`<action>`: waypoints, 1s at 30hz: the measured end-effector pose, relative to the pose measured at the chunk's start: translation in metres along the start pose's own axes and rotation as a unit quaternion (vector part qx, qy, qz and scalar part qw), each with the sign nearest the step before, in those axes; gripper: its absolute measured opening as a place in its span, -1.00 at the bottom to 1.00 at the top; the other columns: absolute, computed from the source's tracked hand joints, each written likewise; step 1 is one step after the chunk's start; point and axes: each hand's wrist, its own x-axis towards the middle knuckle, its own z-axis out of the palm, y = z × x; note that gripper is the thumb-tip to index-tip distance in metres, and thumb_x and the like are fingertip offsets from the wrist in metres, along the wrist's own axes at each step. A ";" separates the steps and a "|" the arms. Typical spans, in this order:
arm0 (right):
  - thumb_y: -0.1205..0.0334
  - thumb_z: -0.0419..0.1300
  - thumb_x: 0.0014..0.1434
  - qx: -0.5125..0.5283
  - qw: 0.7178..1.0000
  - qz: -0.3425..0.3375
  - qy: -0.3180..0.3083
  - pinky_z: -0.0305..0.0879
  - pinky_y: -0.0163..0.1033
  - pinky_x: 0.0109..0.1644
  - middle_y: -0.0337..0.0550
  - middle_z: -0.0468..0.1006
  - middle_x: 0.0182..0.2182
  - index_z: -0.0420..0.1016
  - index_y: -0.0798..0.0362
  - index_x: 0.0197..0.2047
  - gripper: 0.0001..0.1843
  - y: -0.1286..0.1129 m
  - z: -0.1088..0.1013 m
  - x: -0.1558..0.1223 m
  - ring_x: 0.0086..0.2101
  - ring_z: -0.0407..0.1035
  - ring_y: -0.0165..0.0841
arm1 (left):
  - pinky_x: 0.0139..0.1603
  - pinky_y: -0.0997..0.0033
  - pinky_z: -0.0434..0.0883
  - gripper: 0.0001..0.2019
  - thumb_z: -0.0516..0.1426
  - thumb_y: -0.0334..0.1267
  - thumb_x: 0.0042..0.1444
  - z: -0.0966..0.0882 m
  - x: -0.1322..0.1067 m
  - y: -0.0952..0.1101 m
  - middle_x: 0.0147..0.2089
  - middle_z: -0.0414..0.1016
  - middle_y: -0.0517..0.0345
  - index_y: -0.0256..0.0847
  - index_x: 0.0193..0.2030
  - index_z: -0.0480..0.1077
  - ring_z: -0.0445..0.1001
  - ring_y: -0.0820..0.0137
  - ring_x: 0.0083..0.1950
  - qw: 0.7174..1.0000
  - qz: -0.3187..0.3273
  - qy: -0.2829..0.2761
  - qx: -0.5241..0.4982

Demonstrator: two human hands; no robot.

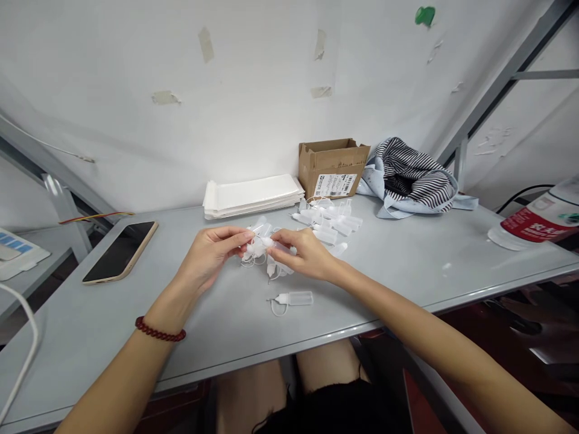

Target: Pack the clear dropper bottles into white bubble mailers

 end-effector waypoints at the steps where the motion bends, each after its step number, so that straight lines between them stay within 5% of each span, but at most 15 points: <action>1: 0.10 0.06 0.23 -0.004 1.000 0.002 -0.003 0.06 -0.35 -0.40 -0.32 0.29 -0.59 0.43 0.14 -0.25 -0.72 0.000 0.000 0.000 -0.54 0.15 -0.49 | -0.37 0.49 0.29 -0.86 0.34 -0.20 -0.11 0.001 0.000 -0.001 -0.52 0.42 0.18 -0.23 -0.45 0.58 0.31 0.50 -0.43 1.000 0.001 0.003 0.000; 11: 0.09 0.05 0.24 -0.040 0.999 -0.010 0.021 -0.04 -0.34 -0.43 -0.36 0.23 -0.62 0.41 0.15 -0.22 -0.71 0.003 -0.003 0.001 -0.59 0.05 -0.50 | -0.37 0.45 0.31 -0.84 0.33 -0.19 -0.11 0.003 0.000 -0.003 -0.52 0.44 0.18 -0.23 -0.44 0.57 0.33 0.48 -0.45 0.999 0.008 0.002 0.040; 30: 0.09 0.06 0.21 -0.016 0.998 -0.029 0.052 0.05 -0.35 -0.43 -0.25 0.37 -0.55 0.45 0.16 -0.23 -0.70 0.002 -0.007 -0.001 -0.55 0.17 -0.49 | -0.38 0.47 0.36 -0.81 0.33 -0.14 -0.11 0.001 0.000 0.000 -0.45 0.50 0.16 -0.21 -0.40 0.57 0.37 0.48 -0.45 0.996 0.045 0.005 0.082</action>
